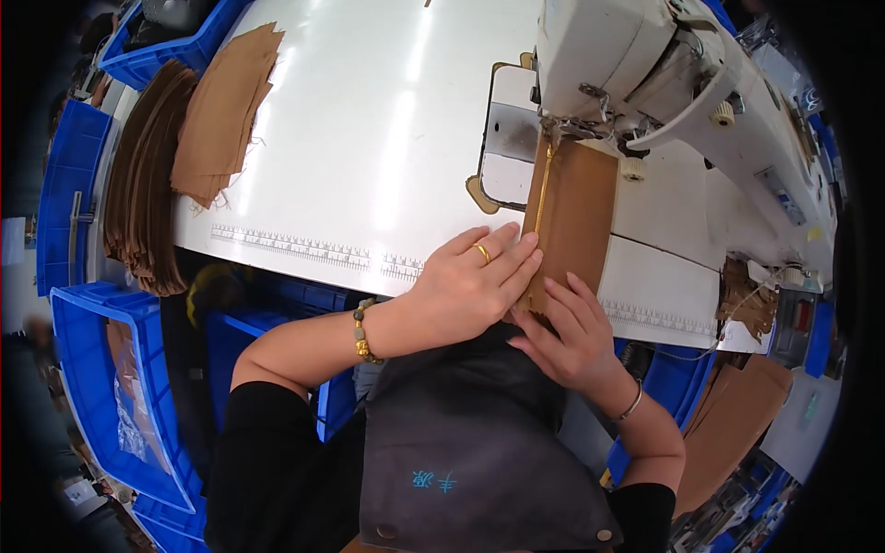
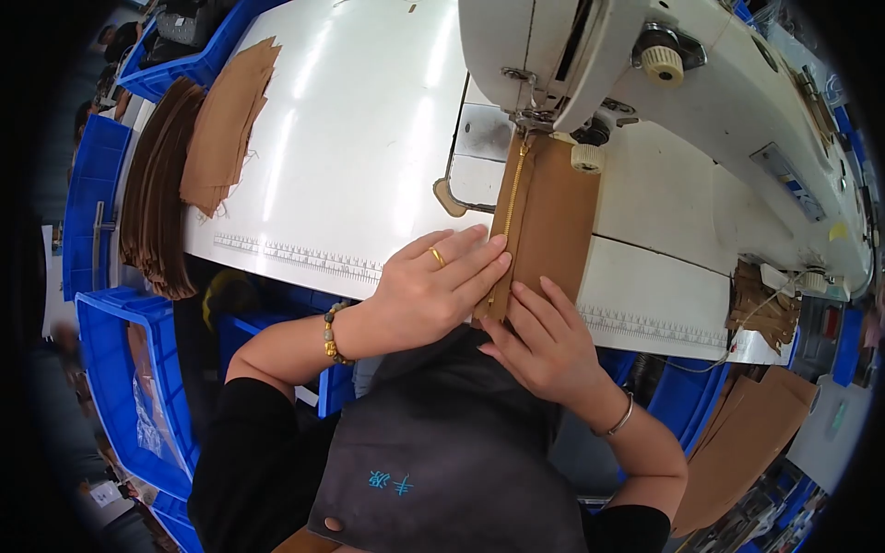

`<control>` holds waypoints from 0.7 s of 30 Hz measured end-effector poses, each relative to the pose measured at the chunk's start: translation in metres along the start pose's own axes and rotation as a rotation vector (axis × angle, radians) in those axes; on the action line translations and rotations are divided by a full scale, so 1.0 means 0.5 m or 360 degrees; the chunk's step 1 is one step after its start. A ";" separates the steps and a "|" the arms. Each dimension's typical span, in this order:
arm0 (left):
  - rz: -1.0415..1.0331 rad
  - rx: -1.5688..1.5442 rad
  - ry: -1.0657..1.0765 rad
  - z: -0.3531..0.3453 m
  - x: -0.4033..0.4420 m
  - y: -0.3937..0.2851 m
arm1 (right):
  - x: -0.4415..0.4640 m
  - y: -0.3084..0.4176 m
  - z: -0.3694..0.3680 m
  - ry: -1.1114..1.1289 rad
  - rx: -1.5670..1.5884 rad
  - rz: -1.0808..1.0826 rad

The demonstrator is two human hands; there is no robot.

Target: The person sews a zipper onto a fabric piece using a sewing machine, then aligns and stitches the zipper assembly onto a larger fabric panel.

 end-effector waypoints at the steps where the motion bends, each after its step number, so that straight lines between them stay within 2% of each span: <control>1: 0.0003 -0.0001 -0.0004 0.000 -0.001 -0.001 | 0.000 0.000 0.000 -0.0005 0.0003 -0.0009; 6: -0.0014 0.0065 0.0102 0.002 -0.002 -0.007 | 0.013 -0.002 0.023 -0.0013 0.0120 -0.0023; 8: -0.0028 0.0113 0.0132 0.006 0.000 -0.008 | 0.018 -0.024 0.041 0.0000 0.0380 -0.0048; 9: -0.0042 0.0153 0.0172 0.008 -0.001 -0.011 | 0.042 -0.041 0.054 -0.0112 0.0340 -0.0087; 16: 0.0003 0.0185 0.0323 0.020 0.005 -0.017 | 0.150 -0.182 0.012 -0.0173 0.0068 -0.0243; 18: 0.0003 0.0176 0.0320 0.019 0.002 -0.015 | 0.154 -0.199 -0.004 -0.0007 -0.0093 -0.0243; 21: 0.0034 0.0086 0.0236 0.008 -0.007 -0.012 | 0.149 -0.191 -0.008 0.0009 -0.0135 -0.0264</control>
Point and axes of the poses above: each hand's wrist, its own x-axis towards the middle knuckle, its own z-axis out of the back of the hand, y = z × x, the point moved 3 cm from there along x, towards the middle knuckle
